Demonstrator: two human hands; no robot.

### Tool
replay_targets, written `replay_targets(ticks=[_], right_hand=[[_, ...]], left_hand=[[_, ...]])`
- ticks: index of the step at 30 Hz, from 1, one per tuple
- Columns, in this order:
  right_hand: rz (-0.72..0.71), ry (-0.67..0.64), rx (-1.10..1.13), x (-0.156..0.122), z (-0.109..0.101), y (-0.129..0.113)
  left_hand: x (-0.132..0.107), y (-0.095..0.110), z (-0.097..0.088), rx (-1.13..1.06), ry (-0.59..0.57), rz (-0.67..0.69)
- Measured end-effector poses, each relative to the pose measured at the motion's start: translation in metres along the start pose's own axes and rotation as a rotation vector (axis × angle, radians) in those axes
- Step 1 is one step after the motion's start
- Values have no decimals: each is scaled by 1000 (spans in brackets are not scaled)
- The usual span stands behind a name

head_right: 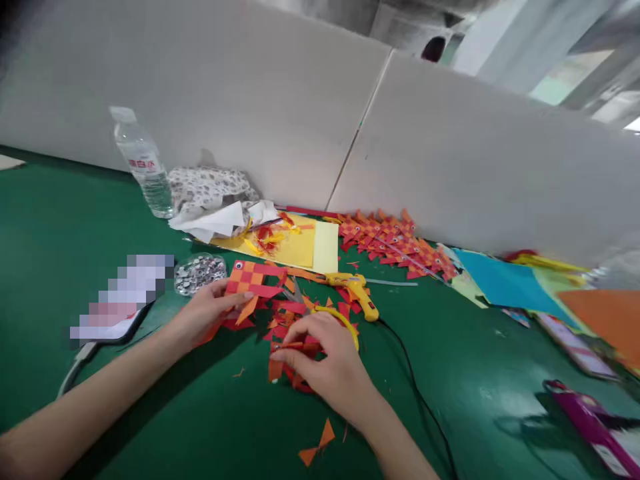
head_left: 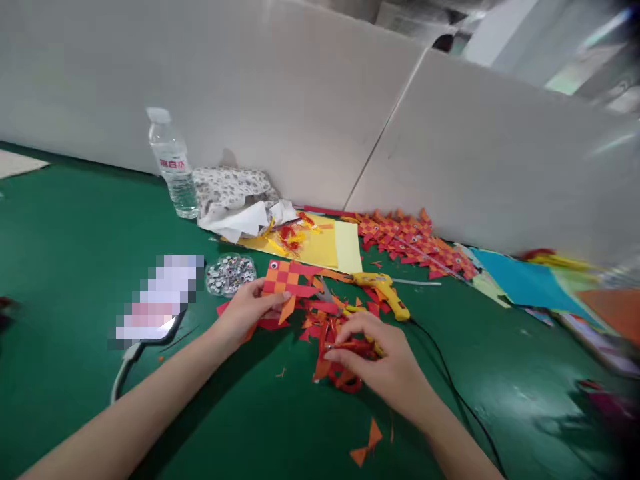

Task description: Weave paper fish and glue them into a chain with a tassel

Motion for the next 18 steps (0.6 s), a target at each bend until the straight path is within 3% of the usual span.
replay_targets(ticks=[5, 10, 15, 18], right_hand=[[25, 53, 124, 12, 17, 8], [-16, -64, 134, 14, 34, 14], [159, 111, 237, 13, 39, 24], [107, 196, 176, 12, 37, 26]], left_hand=[[-10, 7, 8, 137, -7, 22], [-12, 5, 10, 218, -43, 49], [-13, 3, 11, 276, -35, 83], [-15, 3, 15, 254, -72, 69]])
Point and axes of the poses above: each hand's wrist, its own x-axis towards the middle knuckle, its own z-axis out of the palm, y = z × x, the point moved 1 cm from there along x, towards the middle knuckle, and after that the axes turned 3 degrees about -x, right-handed, at the moved point
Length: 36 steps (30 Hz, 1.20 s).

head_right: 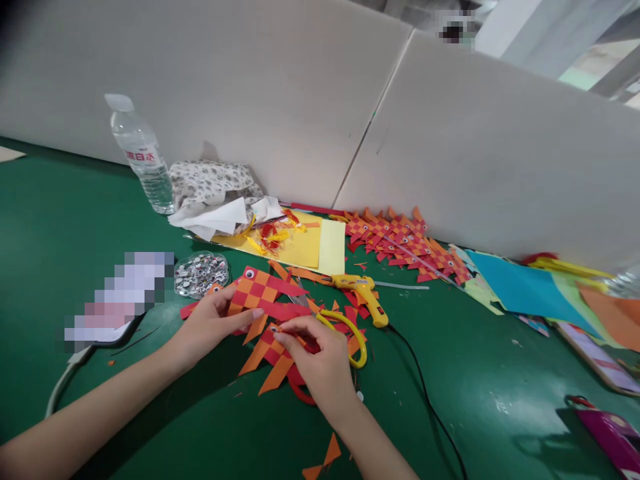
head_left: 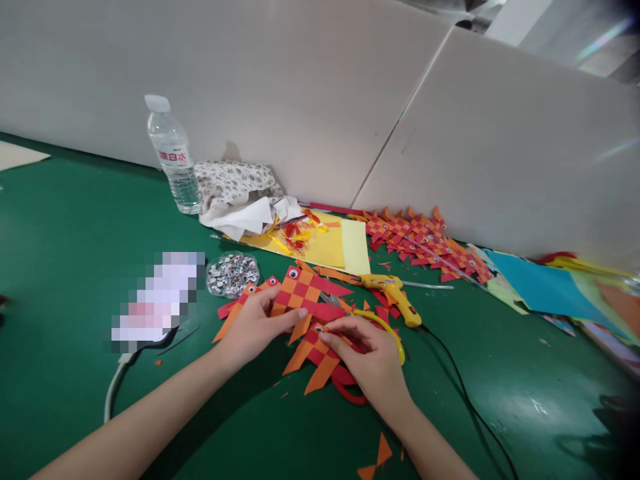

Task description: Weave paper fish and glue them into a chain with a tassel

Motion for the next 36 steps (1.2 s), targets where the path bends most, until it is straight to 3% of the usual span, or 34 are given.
replay_targets(ticks=[4, 7, 15, 20, 24, 36], right_hand=[[-221, 110, -100, -2, -3, -6], [-284, 133, -111, -3, -6, -9], [-173, 198, 66, 3, -26, -9], [-134, 88, -11, 3, -12, -10], [-95, 107, -41, 2, -5, -10], [-19, 129, 17, 4, -4, -12]], left_hand=[[-3, 0, 3, 10, -15, -2], [-4, 0, 2, 69, -5, 6], [-3, -1, -2, 248, 61, 77], [-5, -1, 1, 108, -26, 54], [-5, 0, 3, -2, -34, 19], [-9, 0, 5, -19, -53, -7]])
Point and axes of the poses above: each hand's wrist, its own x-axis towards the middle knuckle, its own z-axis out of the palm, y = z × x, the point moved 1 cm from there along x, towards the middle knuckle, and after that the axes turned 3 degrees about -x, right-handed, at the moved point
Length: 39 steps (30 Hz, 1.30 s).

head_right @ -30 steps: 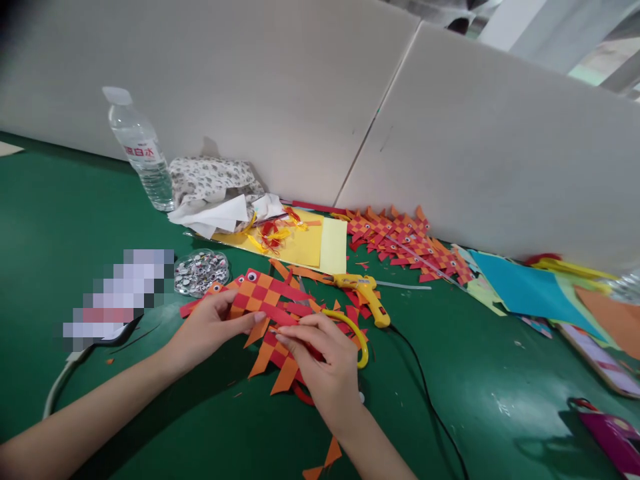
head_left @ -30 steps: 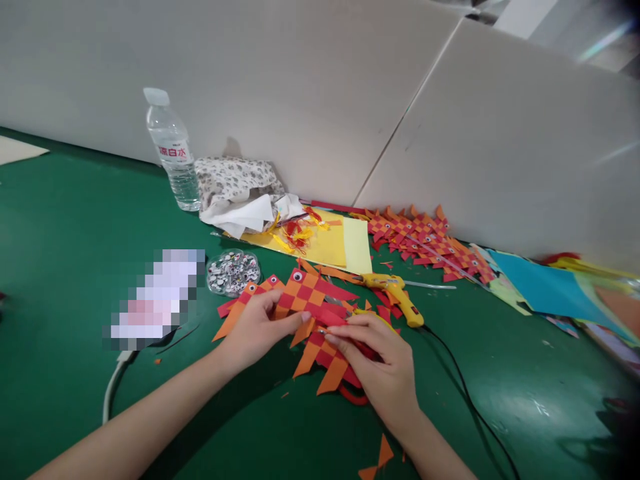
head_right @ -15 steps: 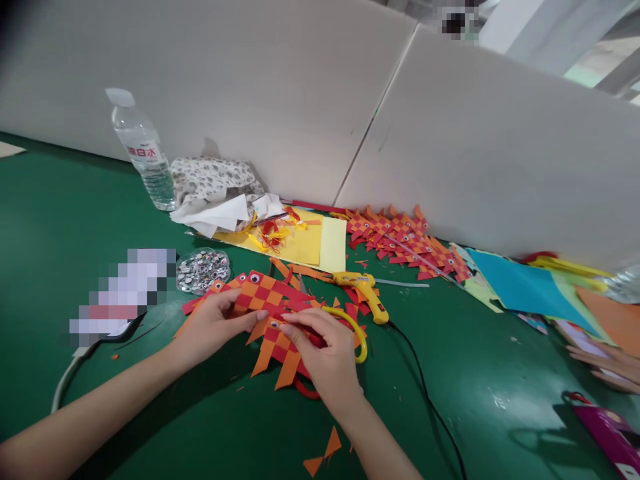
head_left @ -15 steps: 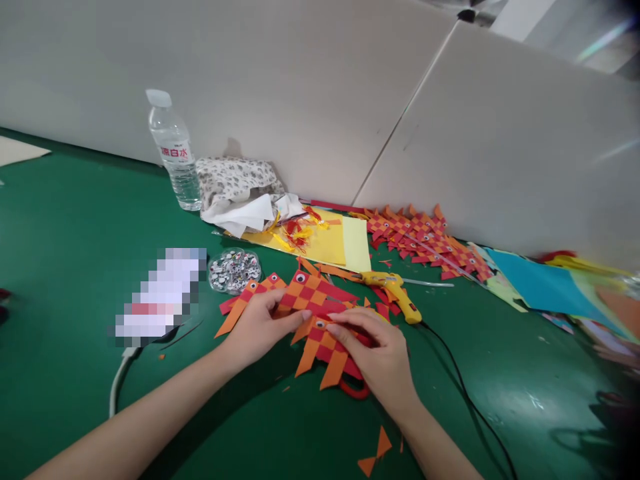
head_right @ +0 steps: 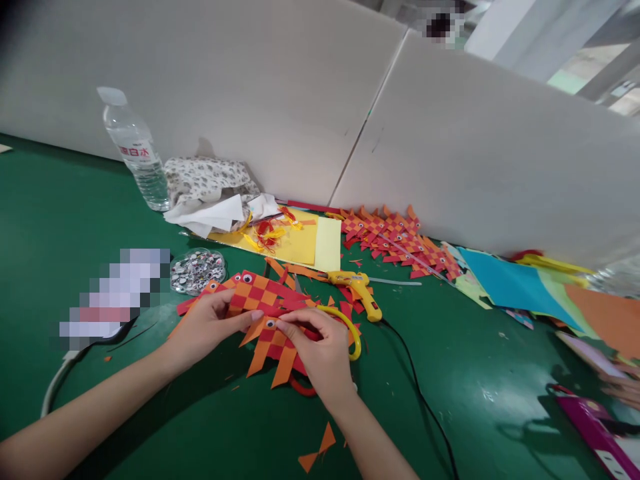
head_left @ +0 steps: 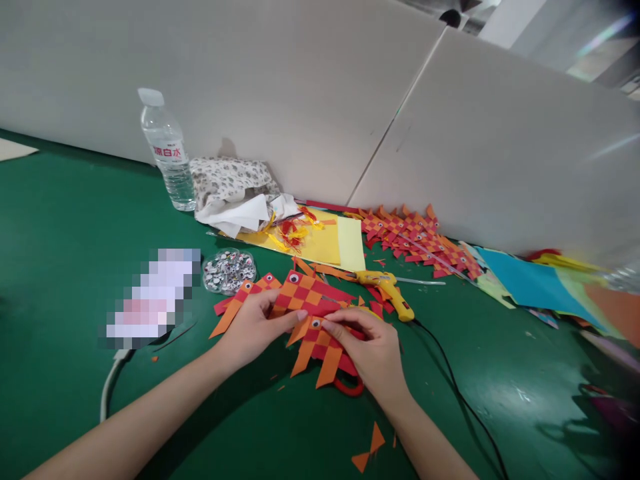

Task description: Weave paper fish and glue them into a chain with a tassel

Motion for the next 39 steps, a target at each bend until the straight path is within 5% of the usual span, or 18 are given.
replay_targets(ticks=[39], right_hand=[[197, -46, 101, 1, -3, 0]], left_hand=[[0, -7, 0, 54, 31, 63]])
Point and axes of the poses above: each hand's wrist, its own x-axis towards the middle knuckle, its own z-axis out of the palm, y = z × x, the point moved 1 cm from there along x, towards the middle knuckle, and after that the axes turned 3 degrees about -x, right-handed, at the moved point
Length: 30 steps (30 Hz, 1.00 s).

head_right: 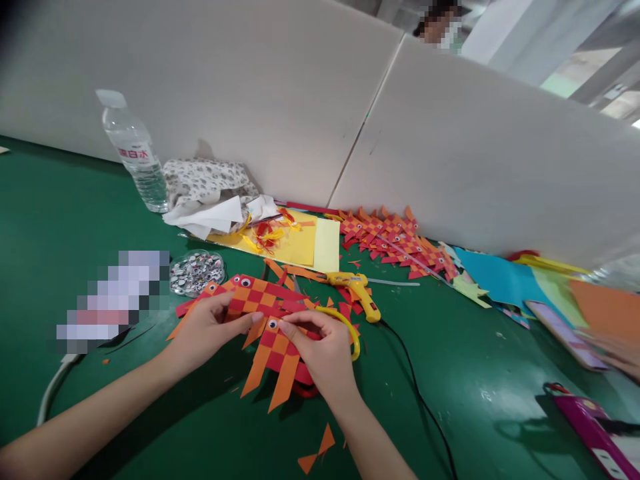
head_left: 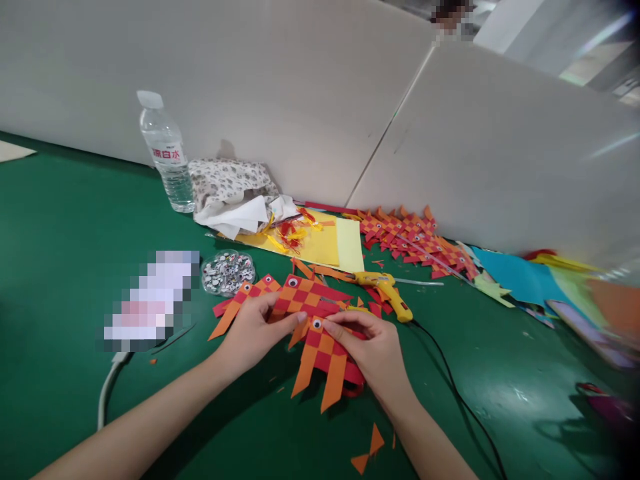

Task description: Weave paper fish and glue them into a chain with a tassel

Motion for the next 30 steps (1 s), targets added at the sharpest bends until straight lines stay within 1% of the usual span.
replay_targets(ticks=[8, 13, 19, 25, 28, 30], right_hand=[[-1, 31, -64, -2, 2, 4], [-24, 90, -105, -2, 4, 3], [-59, 129, -118, -5, 3, -1], [-124, 164, -161, -8, 0, -2], [-142, 190, -133, -9, -2, -1], [-187, 202, -127, -10, -4, -1]], left_hand=[[0, -3, 1, -3, 0, 14], [-1, -1, 0, 88, 50, 25], [-1, 0, 0, 120, 29, 18], [0, 2, -2, 283, 137, 18], [1, 1, -4, 291, 147, 15], [2, 0, -4, 281, 139, 11]])
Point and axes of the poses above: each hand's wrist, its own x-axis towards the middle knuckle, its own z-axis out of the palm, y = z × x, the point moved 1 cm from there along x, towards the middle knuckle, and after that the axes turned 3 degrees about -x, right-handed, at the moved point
